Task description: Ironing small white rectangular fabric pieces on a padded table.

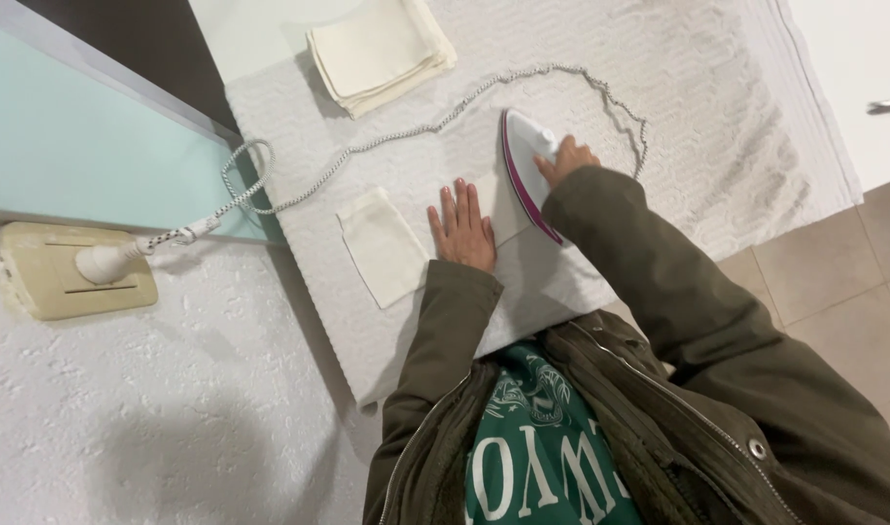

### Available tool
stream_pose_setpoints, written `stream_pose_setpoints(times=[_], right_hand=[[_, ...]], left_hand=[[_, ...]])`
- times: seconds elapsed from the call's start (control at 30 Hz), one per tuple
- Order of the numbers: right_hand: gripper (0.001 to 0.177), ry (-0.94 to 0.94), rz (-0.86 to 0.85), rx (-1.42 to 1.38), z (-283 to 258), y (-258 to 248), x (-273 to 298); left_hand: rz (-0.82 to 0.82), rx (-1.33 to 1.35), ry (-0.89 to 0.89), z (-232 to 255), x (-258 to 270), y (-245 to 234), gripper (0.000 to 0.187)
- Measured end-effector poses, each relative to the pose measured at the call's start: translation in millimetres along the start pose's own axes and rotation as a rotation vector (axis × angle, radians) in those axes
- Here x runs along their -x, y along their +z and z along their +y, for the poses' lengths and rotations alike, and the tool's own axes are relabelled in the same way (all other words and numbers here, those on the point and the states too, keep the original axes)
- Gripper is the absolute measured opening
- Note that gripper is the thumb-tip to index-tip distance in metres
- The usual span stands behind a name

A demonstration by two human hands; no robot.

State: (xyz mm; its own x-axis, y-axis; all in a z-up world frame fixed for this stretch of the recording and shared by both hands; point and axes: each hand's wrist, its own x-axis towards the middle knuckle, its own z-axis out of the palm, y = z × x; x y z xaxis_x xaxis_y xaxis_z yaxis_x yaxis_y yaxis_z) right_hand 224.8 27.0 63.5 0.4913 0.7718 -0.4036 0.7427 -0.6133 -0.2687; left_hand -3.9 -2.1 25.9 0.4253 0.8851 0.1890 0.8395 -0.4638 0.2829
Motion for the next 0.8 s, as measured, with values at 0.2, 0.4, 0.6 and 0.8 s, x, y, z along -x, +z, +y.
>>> stream_pose_setpoints(times=[0.2,0.4,0.6,0.8], right_hand=[[0.059,0.037,-0.024,0.009,5,-11,2],[0.058,0.066,-0.029,-0.044,1,-26,7],[0.060,0.101,0.005,-0.041,10,-28,5],[0.063,0.067,0.051,0.003,42,-16,0]], left_hand=[[-0.030,-0.060,-0.008,2,-3,-2,0.065],[-0.035,-0.138,0.003,2,-1,-4,0.065],[-0.039,-0.169,-0.007,4,-1,-6,0.064],[-0.034,-0.102,-0.013,3,-2,-6,0.064]])
